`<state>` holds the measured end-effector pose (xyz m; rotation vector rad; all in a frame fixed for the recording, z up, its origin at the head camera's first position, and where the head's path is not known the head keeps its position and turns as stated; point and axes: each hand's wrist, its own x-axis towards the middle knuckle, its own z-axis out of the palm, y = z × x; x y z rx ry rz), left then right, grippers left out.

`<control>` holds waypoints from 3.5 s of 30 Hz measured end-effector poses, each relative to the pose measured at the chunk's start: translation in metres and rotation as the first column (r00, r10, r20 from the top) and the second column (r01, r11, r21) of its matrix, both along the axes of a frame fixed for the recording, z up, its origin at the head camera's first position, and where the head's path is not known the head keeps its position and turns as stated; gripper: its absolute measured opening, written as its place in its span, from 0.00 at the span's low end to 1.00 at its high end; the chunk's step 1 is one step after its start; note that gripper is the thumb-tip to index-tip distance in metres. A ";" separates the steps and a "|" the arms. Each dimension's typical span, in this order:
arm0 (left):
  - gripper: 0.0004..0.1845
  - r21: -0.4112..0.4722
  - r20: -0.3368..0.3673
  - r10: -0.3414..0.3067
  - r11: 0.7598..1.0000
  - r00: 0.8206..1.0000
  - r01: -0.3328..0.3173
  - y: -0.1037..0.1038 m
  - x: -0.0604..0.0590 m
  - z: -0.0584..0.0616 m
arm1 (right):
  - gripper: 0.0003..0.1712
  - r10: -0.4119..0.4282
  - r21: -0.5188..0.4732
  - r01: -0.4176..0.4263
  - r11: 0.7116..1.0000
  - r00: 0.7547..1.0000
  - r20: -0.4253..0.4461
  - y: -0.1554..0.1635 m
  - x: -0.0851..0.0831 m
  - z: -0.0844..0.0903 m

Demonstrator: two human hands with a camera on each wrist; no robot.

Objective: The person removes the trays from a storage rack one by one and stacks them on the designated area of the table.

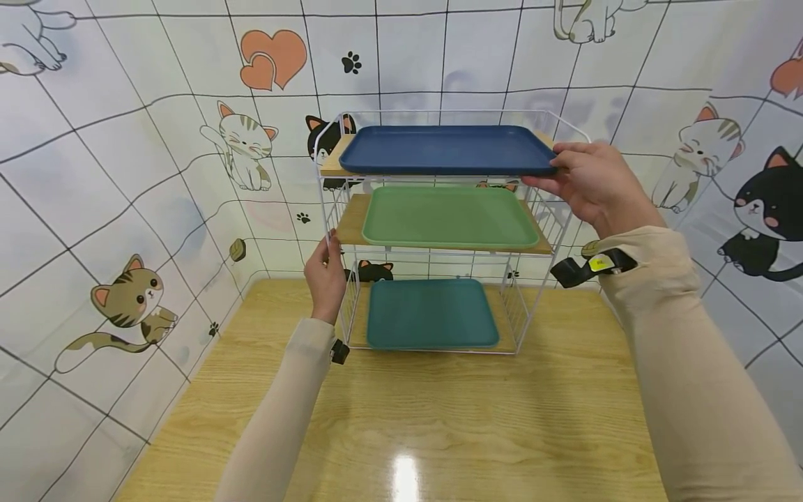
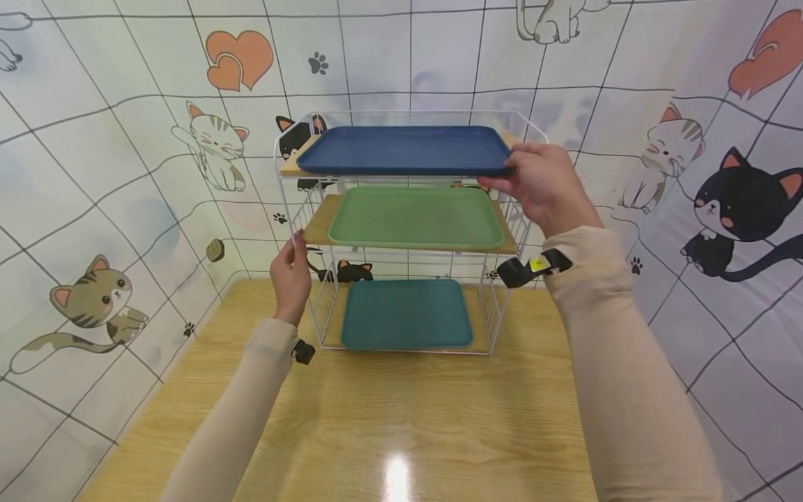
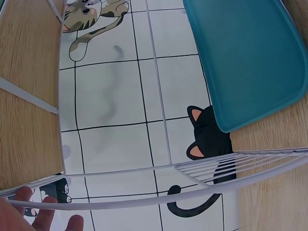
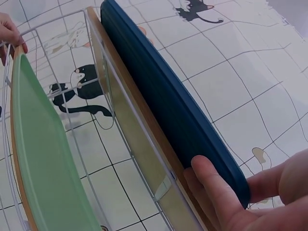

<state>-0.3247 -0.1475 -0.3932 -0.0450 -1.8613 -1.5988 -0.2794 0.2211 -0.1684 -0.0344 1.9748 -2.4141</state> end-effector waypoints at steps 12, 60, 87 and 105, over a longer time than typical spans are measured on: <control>0.23 -0.007 0.000 -0.007 1.000 1.000 0.007 0.000 0.001 0.000 | 0.37 -0.048 -0.051 0.047 0.998 0.999 -0.025 -0.002 0.010 0.000; 0.21 0.068 0.029 0.007 0.998 1.000 -0.009 0.006 0.004 0.003 | 0.35 -0.053 -0.177 0.018 0.984 0.980 -0.194 0.011 0.069 -0.012; 0.20 0.070 0.019 0.001 0.998 1.000 -0.003 0.007 0.003 0.003 | 0.36 -0.064 -0.235 0.006 0.972 0.969 -0.239 0.021 0.105 -0.046; 0.21 0.029 0.043 0.008 1.000 0.999 -0.010 0.007 0.004 0.002 | 0.35 -0.061 -0.248 -0.007 0.969 0.962 -0.266 0.023 0.123 -0.065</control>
